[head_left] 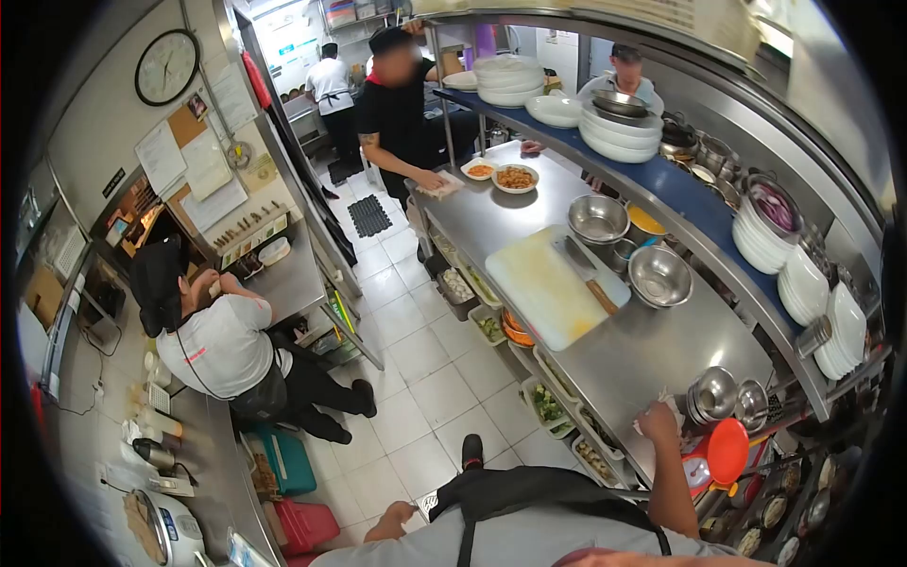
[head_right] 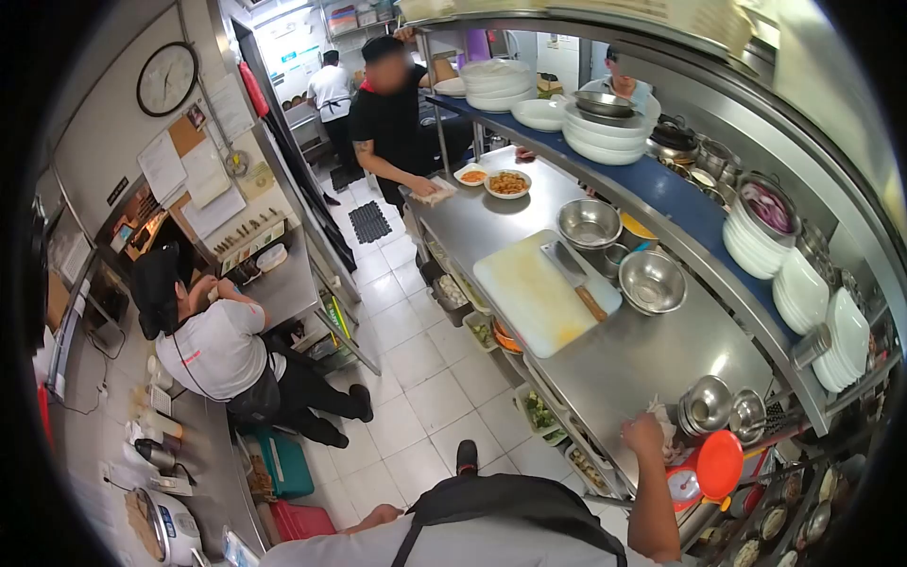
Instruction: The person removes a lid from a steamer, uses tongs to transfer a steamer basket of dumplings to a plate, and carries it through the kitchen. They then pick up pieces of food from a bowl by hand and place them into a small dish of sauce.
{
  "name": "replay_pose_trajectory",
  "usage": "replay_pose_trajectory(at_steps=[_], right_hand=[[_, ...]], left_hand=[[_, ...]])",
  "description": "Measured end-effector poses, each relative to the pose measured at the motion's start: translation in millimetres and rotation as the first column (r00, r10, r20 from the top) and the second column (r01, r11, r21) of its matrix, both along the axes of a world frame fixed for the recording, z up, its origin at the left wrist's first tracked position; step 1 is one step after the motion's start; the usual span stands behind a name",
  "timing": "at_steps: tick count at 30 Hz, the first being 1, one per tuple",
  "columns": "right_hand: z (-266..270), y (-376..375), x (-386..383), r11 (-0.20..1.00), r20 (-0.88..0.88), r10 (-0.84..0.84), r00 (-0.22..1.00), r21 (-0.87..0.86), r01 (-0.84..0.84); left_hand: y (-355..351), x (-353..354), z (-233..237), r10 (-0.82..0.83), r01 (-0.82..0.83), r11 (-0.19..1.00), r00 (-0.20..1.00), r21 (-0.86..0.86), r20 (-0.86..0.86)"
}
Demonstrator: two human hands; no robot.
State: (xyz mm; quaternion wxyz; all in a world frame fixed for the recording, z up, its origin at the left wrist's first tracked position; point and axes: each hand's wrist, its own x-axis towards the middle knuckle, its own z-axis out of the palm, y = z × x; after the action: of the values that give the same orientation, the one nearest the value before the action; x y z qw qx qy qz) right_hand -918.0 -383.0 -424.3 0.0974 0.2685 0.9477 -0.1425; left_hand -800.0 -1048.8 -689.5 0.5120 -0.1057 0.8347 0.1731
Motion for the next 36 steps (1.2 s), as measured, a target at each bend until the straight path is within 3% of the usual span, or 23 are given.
replay_pose_trajectory(at_steps=[2, 5, 6, 7, 9, 11, 14, 17, 18, 20, 25, 29, 30, 32, 33, 36], right_hand=[[-1.1, -12.8, -21.8, 0.994, -0.263, 0.102, 0.959, -0.020, -0.111], [14.6, -69.1, -67.0, 0.950, -0.195, 0.156, 0.968, -0.239, -0.201], [9.5, -89.4, -79.3, 0.928, -0.161, 0.242, 0.957, -0.249, -0.276], [-0.3, -110.0, -97.1, 0.899, -0.132, 0.329, 0.935, -0.261, -0.353], [-19.1, -156.2, -119.7, 0.828, -0.114, 0.458, 0.882, -0.307, -0.469], [-25.6, -200.1, -143.2, 0.753, -0.149, 0.542, 0.827, -0.350, -0.557], [-0.3, -242.0, -168.7, 0.695, -0.150, 0.469, 0.870, -0.545, -0.469], [-21.7, -236.9, -192.2, 0.698, -0.225, 0.451, 0.864, -0.515, -0.498], [-25.6, -229.5, -202.7, 0.737, -0.156, 0.431, 0.889, -0.508, -0.447], [-30.1, -215.4, -224.6, 0.768, -0.144, 0.365, 0.920, -0.512, -0.385], [-1.8, -205.7, -312.6, 0.808, -0.213, 0.164, 0.963, -0.531, -0.255], [-9.0, -199.5, -409.9, 0.818, -0.394, 0.102, 0.913, -0.490, -0.303], [-3.1, -203.7, -434.7, 0.804, -0.408, 0.079, 0.909, -0.514, -0.301], [0.6, -211.0, -491.5, 0.789, -0.421, 0.117, 0.900, -0.511, -0.341], [-1.9, -219.3, -511.5, 0.779, -0.410, 0.133, 0.903, -0.520, -0.351], [-1.0, -246.9, -576.7, 0.731, -0.383, 0.381, 0.841, -0.432, -0.528]], left_hand=[[-10.2, -23.1, -8.1, -0.024, 0.023, 0.997, 1.000, 0.077, 0.012], [-50.5, -86.9, -16.7, -0.099, 0.098, 0.995, 0.976, -0.015, -0.195], [-62.5, -107.7, -8.7, 0.034, -0.034, 0.999, 0.971, 0.003, -0.236], [-78.0, -126.9, -10.8, -0.076, 0.061, 0.997, 0.919, -0.051, -0.387], [-106.7, -169.8, -17.8, -0.184, 0.154, 0.982, 0.907, -0.106, -0.380], [-120.2, -214.2, -17.6, -0.160, 0.118, 0.984, 0.914, -0.132, -0.373], [-111.0, -279.3, -15.2, -0.247, 0.225, 0.969, 0.904, -0.102, -0.349], [-79.4, -349.3, -14.2, -0.318, 0.313, 0.947, 0.867, -0.077, -0.384], [-69.1, -366.8, -14.3, -0.314, 0.329, 0.944, 0.861, -0.034, -0.399], [-41.8, -395.0, 3.6, -0.098, 0.155, 0.983, 0.890, 0.094, -0.446], [-2.5, -453.8, 13.6, -0.233, 0.309, 0.941, 0.887, 0.140, -0.398], [-17.3, -499.4, 41.4, -0.317, 0.345, 0.937, 0.910, 0.061, -0.268], [-25.3, -516.8, 46.5, -0.312, 0.339, 0.940, 0.900, 0.037, -0.305], [-48.0, -554.1, 53.2, -0.306, 0.327, 0.945, 0.874, -0.009, -0.379], [-59.1, -573.2, 52.7, -0.214, 0.217, 0.976, 0.900, -0.036, -0.380], [-97.5, -613.9, 38.8, -0.102, 0.064, 0.992, 0.909, -0.107, -0.404]])
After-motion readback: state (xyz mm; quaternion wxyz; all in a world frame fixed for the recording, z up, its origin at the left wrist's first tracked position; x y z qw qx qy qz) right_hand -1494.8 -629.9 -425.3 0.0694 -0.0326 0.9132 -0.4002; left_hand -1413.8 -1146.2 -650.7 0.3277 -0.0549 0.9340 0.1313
